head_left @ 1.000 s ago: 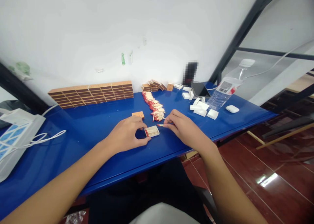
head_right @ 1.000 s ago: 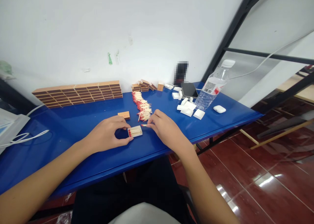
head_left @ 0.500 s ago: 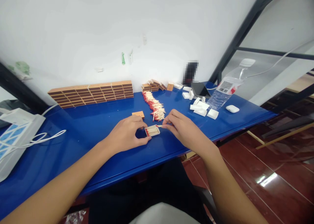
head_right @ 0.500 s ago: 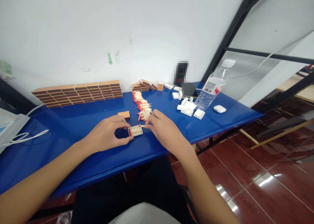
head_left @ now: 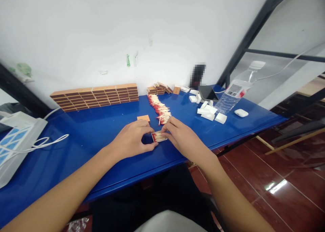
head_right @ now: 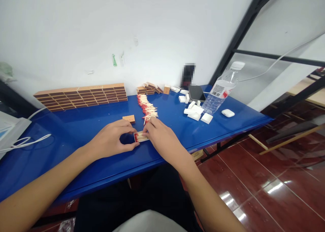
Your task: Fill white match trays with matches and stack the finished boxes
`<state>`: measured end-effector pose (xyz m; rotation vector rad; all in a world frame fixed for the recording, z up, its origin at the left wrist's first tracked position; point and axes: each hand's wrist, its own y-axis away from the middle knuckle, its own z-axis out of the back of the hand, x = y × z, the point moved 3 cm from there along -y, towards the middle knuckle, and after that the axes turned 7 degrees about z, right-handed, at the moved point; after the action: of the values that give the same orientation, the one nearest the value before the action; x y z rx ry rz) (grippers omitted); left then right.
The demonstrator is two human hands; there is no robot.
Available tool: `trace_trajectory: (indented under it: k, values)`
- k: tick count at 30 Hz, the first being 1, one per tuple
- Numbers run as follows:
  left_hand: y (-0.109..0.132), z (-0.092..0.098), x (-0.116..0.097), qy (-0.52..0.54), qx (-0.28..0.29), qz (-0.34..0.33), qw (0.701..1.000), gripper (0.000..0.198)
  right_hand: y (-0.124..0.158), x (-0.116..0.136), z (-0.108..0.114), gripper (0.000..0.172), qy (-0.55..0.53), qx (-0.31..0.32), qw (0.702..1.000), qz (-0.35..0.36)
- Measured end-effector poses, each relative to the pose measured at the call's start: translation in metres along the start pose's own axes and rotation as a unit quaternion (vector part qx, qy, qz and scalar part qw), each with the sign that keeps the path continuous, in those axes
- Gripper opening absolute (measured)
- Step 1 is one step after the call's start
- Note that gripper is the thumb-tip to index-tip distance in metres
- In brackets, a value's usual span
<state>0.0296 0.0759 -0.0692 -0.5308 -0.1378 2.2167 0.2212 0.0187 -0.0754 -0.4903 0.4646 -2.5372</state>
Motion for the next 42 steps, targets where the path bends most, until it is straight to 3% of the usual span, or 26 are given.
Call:
trace_trajectory:
  k: [7, 12, 18, 36, 42]
  values:
    - [0.000, 0.002, -0.001, -0.001, 0.000, -0.004, 1.000, 0.023, 0.000, -0.001, 0.003, 0.012, -0.046, -0.006, 0.999, 0.006]
    - [0.000, 0.001, -0.001, -0.001, 0.005, 0.005, 1.000, 0.024, 0.002, -0.029, 0.009, 0.015, -0.037, -0.072, 0.997, -0.016]
    - [0.000, 0.001, 0.000, 0.002, 0.010, 0.016, 1.000, 0.025, 0.005, -0.054, -0.004, 0.019, -0.006, -0.061, 0.998, -0.004]
    - [0.000, 0.000, 0.000, 0.000, 0.009, 0.012, 1.000, 0.027, 0.005, -0.055, -0.006, 0.016, -0.002, -0.058, 0.998, -0.012]
    - [0.000, 0.001, 0.000, -0.003, 0.017, 0.014, 1.000, 0.027, 0.005, -0.056, -0.006, 0.023, 0.010, -0.058, 0.998, -0.012]
